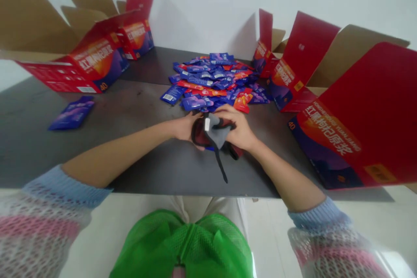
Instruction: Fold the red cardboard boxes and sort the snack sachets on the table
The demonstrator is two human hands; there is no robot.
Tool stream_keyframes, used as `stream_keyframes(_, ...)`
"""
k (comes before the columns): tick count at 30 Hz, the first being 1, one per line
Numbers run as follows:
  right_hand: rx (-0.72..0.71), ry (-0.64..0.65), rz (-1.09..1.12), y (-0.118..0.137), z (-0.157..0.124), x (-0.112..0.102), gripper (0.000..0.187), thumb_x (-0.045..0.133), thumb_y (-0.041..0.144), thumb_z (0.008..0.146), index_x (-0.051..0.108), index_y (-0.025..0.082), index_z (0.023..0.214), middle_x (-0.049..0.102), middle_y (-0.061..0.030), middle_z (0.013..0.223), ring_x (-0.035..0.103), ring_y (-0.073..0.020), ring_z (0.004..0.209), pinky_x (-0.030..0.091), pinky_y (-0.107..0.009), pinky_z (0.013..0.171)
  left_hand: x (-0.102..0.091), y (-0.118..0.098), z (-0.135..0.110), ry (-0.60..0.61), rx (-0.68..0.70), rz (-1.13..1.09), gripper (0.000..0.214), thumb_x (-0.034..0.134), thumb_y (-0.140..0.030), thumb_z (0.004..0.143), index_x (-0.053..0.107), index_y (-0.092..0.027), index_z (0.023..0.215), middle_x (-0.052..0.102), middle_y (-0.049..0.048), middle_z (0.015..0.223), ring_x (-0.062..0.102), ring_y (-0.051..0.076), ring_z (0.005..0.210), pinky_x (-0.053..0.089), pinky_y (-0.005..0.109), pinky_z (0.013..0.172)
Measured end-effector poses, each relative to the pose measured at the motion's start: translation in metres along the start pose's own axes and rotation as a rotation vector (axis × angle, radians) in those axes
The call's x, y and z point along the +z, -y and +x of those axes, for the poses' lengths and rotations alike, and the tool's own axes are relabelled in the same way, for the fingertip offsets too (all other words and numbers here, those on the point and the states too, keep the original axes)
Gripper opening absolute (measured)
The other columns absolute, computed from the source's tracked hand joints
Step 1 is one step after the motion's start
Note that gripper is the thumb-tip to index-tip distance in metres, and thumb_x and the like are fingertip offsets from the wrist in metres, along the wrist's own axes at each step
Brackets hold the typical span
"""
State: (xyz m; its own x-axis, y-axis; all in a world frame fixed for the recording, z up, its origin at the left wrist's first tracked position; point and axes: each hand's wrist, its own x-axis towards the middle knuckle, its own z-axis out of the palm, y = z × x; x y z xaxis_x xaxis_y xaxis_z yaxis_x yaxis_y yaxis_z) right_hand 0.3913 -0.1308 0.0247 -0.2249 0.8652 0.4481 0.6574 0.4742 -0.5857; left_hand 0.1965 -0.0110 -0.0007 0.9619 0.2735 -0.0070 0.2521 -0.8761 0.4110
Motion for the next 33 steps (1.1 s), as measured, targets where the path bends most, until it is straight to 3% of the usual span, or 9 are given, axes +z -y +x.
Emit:
stream_keyframes(2, -0.046, 0.213, 0.019, 0.006, 0.0, 0.006, 0.023, 0.072, 0.031, 0.076, 0.075, 0.025, 0.098, 0.068, -0.0038, 0.112, 0.063, -0.0215, 0.107, 0.049, -0.032, 0.094, -0.006, 0.002, 0.001, 0.123, -0.034, 0.021, 0.099, 0.078, -0.044, 0.07, 0.033, -0.019, 0.155, 0.019, 0.0179, 0.165, 0.019, 0.043, 0.149, 0.014, 0.063, 0.119)
stream_keyframes(4, -0.024, 0.257, -0.062, 0.008, -0.001, 0.009, 0.025, 0.072, 0.026, 0.076, 0.074, 0.025, 0.101, 0.067, -0.0031, 0.117, 0.062, -0.0212, 0.111, 0.048, -0.031, 0.095, -0.016, 0.003, 0.002, 0.247, -0.053, 0.023, 0.11, 0.082, -0.047, 0.064, 0.027, -0.022, 0.157, 0.011, 0.0175, 0.167, 0.011, 0.043, 0.151, 0.011, 0.064, 0.118)
stream_keyframes(8, 0.033, 0.18, -0.362, 0.007, -0.003, 0.008, 0.032, 0.069, 0.025, 0.081, 0.072, 0.028, 0.112, 0.063, -0.0043, 0.125, 0.059, -0.0232, 0.111, 0.05, -0.033, 0.087, -0.03, 0.002, 0.003, 0.317, -0.071, 0.015, 0.116, 0.082, -0.063, 0.058, 0.03, -0.027, 0.156, 0.01, 0.012, 0.168, 0.009, 0.041, 0.152, 0.007, 0.058, 0.121)
stream_keyframes(14, 0.204, 0.051, -0.802, -0.015, 0.0, -0.006, 0.028, 0.063, 0.026, 0.087, 0.073, 0.029, 0.113, 0.06, -0.0099, 0.123, 0.053, -0.0288, 0.108, 0.051, -0.036, 0.073, -0.031, -0.002, -0.002, 0.38, -0.019, 0.059, 0.101, 0.06, -0.071, 0.078, 0.021, -0.027, 0.159, 0.008, 0.011, 0.168, 0.002, 0.036, 0.154, 0.006, 0.057, 0.121)
stream_keyframes(20, 0.058, -0.129, -0.475, -0.045, -0.004, -0.038, 0.025, 0.066, 0.028, 0.085, 0.074, 0.023, 0.109, 0.063, -0.0098, 0.121, 0.057, -0.0263, 0.112, 0.05, -0.039, 0.09, -0.027, -0.017, -0.013, 0.414, -0.088, 0.113, 0.095, 0.044, -0.06, 0.089, -0.005, -0.019, 0.16, -0.014, 0.0136, 0.165, -0.013, 0.032, 0.153, -0.003, 0.061, 0.118)
stream_keyframes(23, -0.069, -0.187, -0.067, -0.04, -0.004, -0.045, 0.023, 0.071, 0.036, 0.082, 0.074, 0.022, 0.1, 0.067, -0.0073, 0.11, 0.062, -0.0223, 0.103, 0.049, -0.038, 0.093, -0.023, -0.014, -0.016, 0.363, -0.068, 0.087, 0.081, 0.04, -0.043, 0.091, 0.004, -0.025, 0.161, -0.007, 0.0074, 0.167, -0.007, 0.03, 0.154, -0.002, 0.06, 0.119)
stream_keyframes(26, -0.138, 0.067, 0.175, -0.025, -0.005, -0.042, 0.023, 0.074, 0.035, 0.08, 0.074, 0.02, 0.097, 0.067, -0.0076, 0.108, 0.063, -0.0206, 0.1, 0.049, -0.035, 0.091, -0.014, -0.002, -0.017, 0.188, 0.003, 0.002, 0.079, 0.041, -0.024, 0.082, 0.023, -0.028, 0.159, 0.012, 0.0017, 0.167, 0.009, 0.026, 0.154, 0.005, 0.053, 0.122)
stream_keyframes(29, -0.143, 0.394, 0.186, -0.014, -0.007, -0.032, 0.022, 0.072, 0.025, 0.08, 0.074, 0.02, 0.101, 0.066, -0.008, 0.111, 0.063, -0.0196, 0.103, 0.048, -0.032, 0.093, -0.004, 0.015, -0.012, -0.041, 0.073, -0.178, 0.074, 0.039, -0.013, 0.076, 0.05, -0.025, 0.147, 0.037, 0.0018, 0.16, 0.031, 0.022, 0.149, 0.019, 0.044, 0.123)
stream_keyframes(33, -0.009, 0.405, -0.023, -0.018, -0.005, -0.026, 0.031, 0.071, 0.018, 0.077, 0.074, 0.024, 0.108, 0.065, -0.0058, 0.116, 0.062, -0.0196, 0.107, 0.047, -0.03, 0.092, -0.004, 0.031, -0.001, -0.04, 0.14, -0.347, 0.059, 0.044, -0.015, 0.08, 0.065, -0.024, 0.134, 0.048, 0.004, 0.153, 0.038, 0.024, 0.145, 0.024, 0.044, 0.121)
